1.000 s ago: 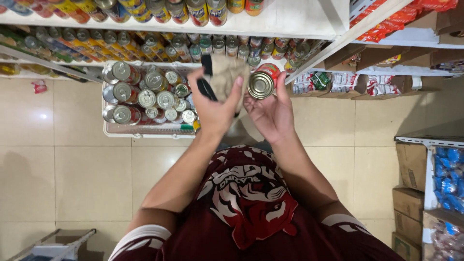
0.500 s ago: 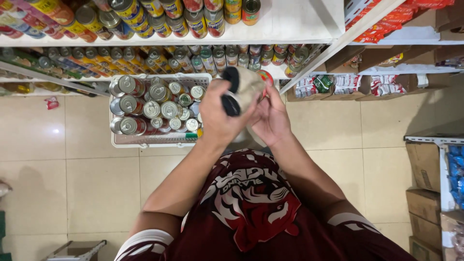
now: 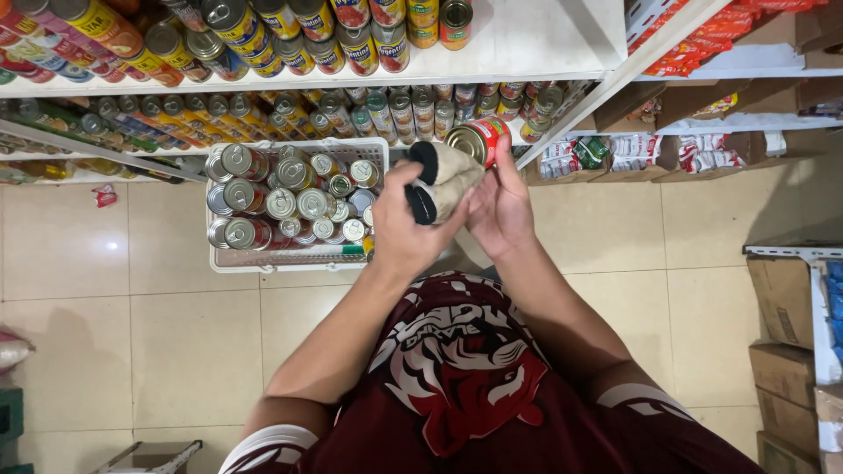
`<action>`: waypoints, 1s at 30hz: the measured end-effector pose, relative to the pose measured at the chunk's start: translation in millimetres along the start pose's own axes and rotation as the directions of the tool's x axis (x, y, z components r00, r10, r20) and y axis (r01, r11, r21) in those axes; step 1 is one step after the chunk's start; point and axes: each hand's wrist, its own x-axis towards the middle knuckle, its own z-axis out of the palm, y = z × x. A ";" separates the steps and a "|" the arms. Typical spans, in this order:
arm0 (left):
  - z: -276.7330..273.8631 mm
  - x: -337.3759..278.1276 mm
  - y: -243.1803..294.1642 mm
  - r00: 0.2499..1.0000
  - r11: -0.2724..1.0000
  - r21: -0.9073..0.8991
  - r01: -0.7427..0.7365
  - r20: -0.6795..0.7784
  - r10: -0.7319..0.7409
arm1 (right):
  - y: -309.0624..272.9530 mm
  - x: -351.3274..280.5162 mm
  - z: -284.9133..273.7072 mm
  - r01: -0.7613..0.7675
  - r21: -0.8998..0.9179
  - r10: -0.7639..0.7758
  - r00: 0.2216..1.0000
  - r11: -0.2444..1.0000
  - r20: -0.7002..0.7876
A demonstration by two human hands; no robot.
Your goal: Wiping canned goods with a cloth and placing them on a shelf.
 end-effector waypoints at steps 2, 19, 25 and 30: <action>-0.3 2.3 -4.2 1.000 1.000 -0.010 -0.025 0.003 0.025 | 5.5 -6.7 11.7 0.031 -0.024 -0.032 0.999 0.999 -0.034; 0.6 -12.1 -15.0 1.000 0.996 0.085 -0.022 -0.013 0.023 | 5.1 -4.7 -22.7 0.049 -0.002 -0.048 0.983 0.999 -0.176; 8.7 -1.2 -15.5 0.997 0.999 0.027 -0.046 0.057 0.044 | 13.0 -10.9 -9.8 0.041 -0.070 -0.056 0.971 0.997 -0.234; -0.4 16.8 -16.4 0.994 0.991 0.122 -0.057 -0.087 0.068 | 19.1 -26.9 38.2 0.074 0.116 -0.065 0.994 0.990 -0.087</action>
